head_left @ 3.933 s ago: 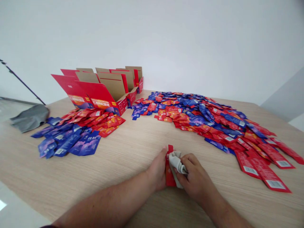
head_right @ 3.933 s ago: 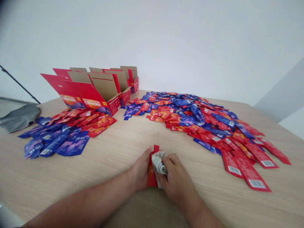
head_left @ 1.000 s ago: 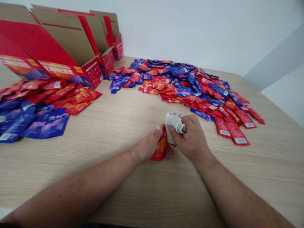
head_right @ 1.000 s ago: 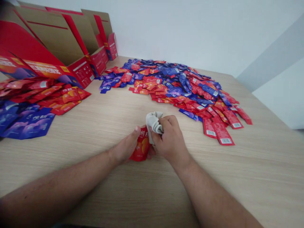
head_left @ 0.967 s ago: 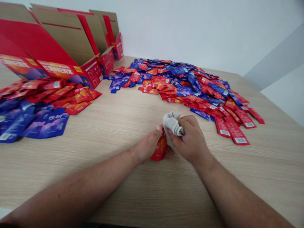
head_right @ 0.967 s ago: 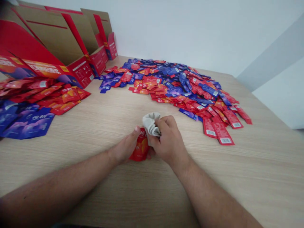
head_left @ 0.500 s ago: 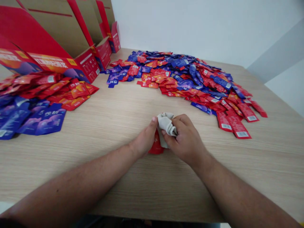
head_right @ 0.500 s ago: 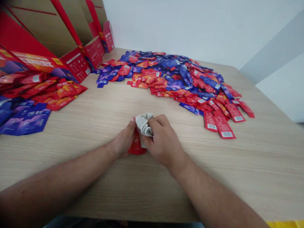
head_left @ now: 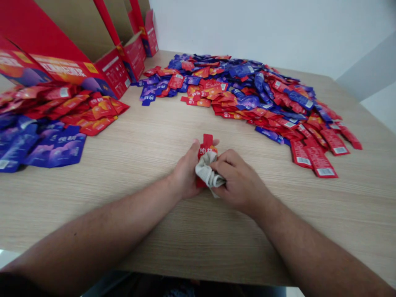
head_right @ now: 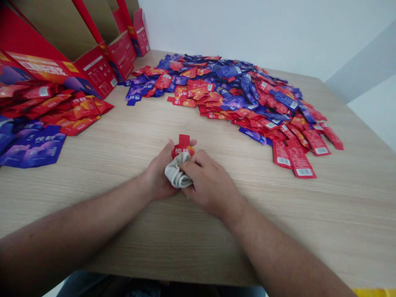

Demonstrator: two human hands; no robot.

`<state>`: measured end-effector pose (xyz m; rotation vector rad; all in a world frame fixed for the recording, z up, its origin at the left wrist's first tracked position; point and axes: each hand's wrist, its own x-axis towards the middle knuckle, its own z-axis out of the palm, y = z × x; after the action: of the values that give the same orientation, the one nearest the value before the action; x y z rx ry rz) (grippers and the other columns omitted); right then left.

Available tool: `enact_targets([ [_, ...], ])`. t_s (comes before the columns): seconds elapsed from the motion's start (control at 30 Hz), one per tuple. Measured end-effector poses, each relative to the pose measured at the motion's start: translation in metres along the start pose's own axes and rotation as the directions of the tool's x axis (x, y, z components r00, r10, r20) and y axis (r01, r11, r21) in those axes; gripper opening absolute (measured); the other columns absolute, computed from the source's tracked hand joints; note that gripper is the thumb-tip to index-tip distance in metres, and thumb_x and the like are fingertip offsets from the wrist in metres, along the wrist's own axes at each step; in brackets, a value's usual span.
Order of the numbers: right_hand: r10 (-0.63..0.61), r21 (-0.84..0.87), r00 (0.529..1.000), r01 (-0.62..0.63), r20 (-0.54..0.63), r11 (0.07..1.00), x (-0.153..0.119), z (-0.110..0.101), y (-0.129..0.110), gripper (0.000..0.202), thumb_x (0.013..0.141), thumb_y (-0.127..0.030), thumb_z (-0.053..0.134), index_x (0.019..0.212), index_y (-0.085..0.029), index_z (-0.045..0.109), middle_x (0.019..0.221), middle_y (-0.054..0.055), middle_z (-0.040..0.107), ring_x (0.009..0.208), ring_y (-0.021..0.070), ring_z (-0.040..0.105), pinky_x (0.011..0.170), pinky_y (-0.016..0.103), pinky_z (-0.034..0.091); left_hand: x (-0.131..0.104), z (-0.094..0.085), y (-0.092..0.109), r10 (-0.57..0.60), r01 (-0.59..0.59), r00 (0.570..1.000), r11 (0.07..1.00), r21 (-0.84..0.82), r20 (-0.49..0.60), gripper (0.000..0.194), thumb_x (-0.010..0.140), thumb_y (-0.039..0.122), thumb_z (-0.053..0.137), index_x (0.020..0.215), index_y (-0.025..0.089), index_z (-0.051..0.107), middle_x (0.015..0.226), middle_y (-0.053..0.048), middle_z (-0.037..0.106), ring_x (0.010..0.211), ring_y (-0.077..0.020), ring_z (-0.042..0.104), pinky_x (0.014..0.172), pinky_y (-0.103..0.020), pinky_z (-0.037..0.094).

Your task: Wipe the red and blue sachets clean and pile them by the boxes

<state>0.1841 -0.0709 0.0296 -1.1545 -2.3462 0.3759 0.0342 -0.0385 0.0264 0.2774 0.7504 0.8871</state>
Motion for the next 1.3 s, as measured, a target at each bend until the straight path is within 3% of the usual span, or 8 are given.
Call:
enact_targets([
  [0.13,0.086,-0.094,0.946,-0.121,-0.312,0.988,0.006,-0.004,0.021,0.012,0.093,-0.025,0.065,0.102,-0.020,0.069,0.096,0.008,0.061,0.094,0.0262,0.061,0.083,0.041,0.056,0.001,-0.004,-0.012,-0.126,0.115,0.987,0.987,0.110,0.097,0.058,0.111,0.051,0.026,0.122,0.016,0.072,0.083,-0.009,0.077,0.063,-0.0190,0.073,0.059,-0.028,0.056],
  [0.23,0.120,-0.093,0.921,-0.166,-0.371,0.982,0.007,-0.006,0.025,0.011,0.093,-0.027,0.065,0.101,-0.019,0.068,0.094,0.008,0.060,0.093,0.0265,0.061,0.082,0.041,0.056,0.002,-0.006,-0.015,-0.165,0.146,0.980,0.976,0.160,0.109,0.055,0.110,0.052,0.031,0.122,0.017,0.072,0.089,-0.011,0.079,0.063,-0.0204,0.074,0.057,-0.029,0.056],
  [0.43,0.073,-0.094,0.996,-0.077,-0.044,0.993,0.000,-0.004,-0.008,0.013,0.087,-0.016,0.063,0.099,-0.018,0.065,0.104,0.011,0.061,0.096,0.0256,0.060,0.084,0.039,0.056,0.000,-0.003,-0.007,-0.083,0.082,0.997,0.996,0.018,0.005,0.056,0.111,0.049,0.030,0.129,0.013,0.069,0.083,-0.009,0.075,0.069,-0.0217,0.071,0.069,-0.033,0.058],
  [0.7,0.021,0.024,0.985,-0.025,0.171,0.999,-0.002,-0.004,-0.015,0.011,0.083,-0.018,0.065,0.094,-0.018,0.067,0.101,0.009,0.060,0.087,0.0230,0.059,0.076,0.038,0.054,0.001,-0.006,0.002,-0.071,0.071,0.996,0.997,0.011,-0.050,0.054,0.110,0.050,0.033,0.139,0.016,0.064,0.074,-0.005,0.069,0.062,-0.0202,0.066,0.065,-0.032,0.054],
  [0.87,0.036,-0.086,0.995,-0.044,-0.092,0.995,0.003,-0.007,0.010,0.012,0.089,-0.020,0.065,0.099,-0.017,0.068,0.099,0.009,0.061,0.094,0.0254,0.061,0.081,0.039,0.054,0.001,-0.004,-0.008,-0.141,0.141,0.986,0.990,0.008,0.085,0.053,0.110,0.052,0.033,0.124,0.017,0.071,0.085,-0.008,0.075,0.066,-0.0190,0.071,0.066,-0.031,0.058],
  [1.03,0.186,-0.133,0.910,-0.249,-0.369,0.959,0.010,-0.011,0.043,0.016,0.091,-0.033,0.064,0.098,-0.019,0.067,0.097,0.010,0.064,0.096,0.0288,0.061,0.085,0.044,0.053,-0.004,-0.005,-0.004,-0.255,0.234,0.966,0.937,0.258,0.048,0.065,0.109,0.058,0.026,0.107,0.012,0.071,0.078,-0.010,0.072,0.058,-0.0193,0.067,0.053,-0.030,0.055],
  [1.17,0.339,-0.017,0.854,-0.376,-0.396,0.927,0.013,-0.017,0.051,0.018,0.088,-0.040,0.061,0.091,-0.023,0.063,0.088,0.008,0.066,0.093,0.0303,0.063,0.083,0.045,0.052,-0.006,-0.011,0.007,-0.278,0.261,0.949,0.957,0.125,0.146,0.069,0.106,0.064,0.020,0.111,0.016,0.070,0.081,-0.008,0.067,0.057,-0.0177,0.063,0.047,-0.027,0.048],
  [1.3,0.453,0.089,0.809,-0.455,-0.375,0.886,0.013,-0.018,0.046,0.028,0.085,-0.047,0.062,0.094,-0.021,0.067,0.091,0.010,0.071,0.092,0.0311,0.066,0.082,0.046,0.053,-0.004,-0.014,0.010,-0.262,0.255,0.958,0.964,0.072,0.117,0.048,0.105,0.042,0.033,0.118,0.014,0.070,0.077,-0.004,0.061,0.054,-0.0151,0.058,0.044,-0.025,0.043],
])
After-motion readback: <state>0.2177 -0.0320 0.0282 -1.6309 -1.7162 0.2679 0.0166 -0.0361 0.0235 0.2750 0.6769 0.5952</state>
